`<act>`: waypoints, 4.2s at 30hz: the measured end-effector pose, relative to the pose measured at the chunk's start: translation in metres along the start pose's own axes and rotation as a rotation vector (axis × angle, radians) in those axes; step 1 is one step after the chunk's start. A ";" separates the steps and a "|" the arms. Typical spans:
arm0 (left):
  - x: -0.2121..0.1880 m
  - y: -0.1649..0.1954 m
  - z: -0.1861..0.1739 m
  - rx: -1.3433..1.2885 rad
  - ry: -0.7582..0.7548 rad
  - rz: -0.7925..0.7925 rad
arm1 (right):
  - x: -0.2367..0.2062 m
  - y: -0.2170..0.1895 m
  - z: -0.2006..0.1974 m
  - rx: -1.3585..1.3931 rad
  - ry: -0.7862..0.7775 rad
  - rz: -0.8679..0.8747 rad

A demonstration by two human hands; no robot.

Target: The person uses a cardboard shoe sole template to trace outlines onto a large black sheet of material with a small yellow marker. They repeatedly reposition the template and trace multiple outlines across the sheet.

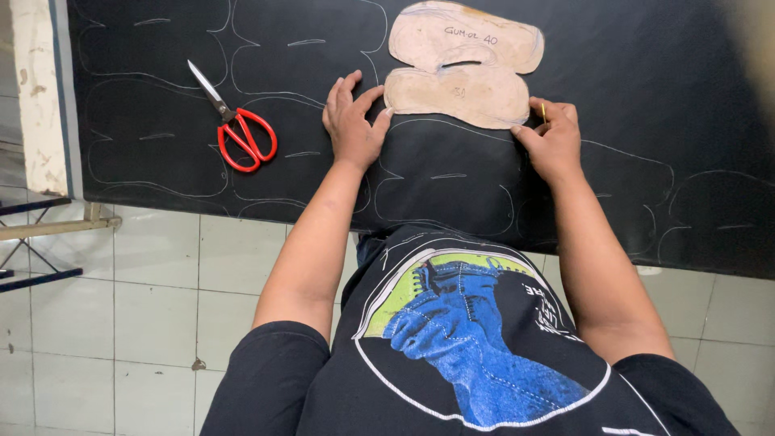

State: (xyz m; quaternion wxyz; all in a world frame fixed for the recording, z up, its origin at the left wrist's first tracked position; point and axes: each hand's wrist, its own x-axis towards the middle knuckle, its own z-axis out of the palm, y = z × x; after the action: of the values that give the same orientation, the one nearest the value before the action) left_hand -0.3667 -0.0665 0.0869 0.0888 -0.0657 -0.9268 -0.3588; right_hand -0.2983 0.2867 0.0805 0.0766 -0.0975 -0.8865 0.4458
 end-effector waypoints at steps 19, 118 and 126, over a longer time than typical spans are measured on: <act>-0.002 0.002 0.002 -0.008 0.001 0.011 | -0.002 -0.008 -0.006 0.029 -0.012 0.012; 0.004 0.117 0.053 0.106 -0.480 0.508 | 0.170 -0.158 0.086 -0.027 -0.294 -0.343; 0.003 0.120 0.053 0.120 -0.441 0.529 | 0.182 -0.173 0.096 -0.277 -0.239 -0.438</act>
State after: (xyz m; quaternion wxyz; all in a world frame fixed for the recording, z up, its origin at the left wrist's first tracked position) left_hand -0.3533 0.0574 0.1272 -0.0202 -0.3745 -0.8939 -0.2456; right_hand -0.5146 0.1549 0.1717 0.0520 0.1403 -0.9416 0.3017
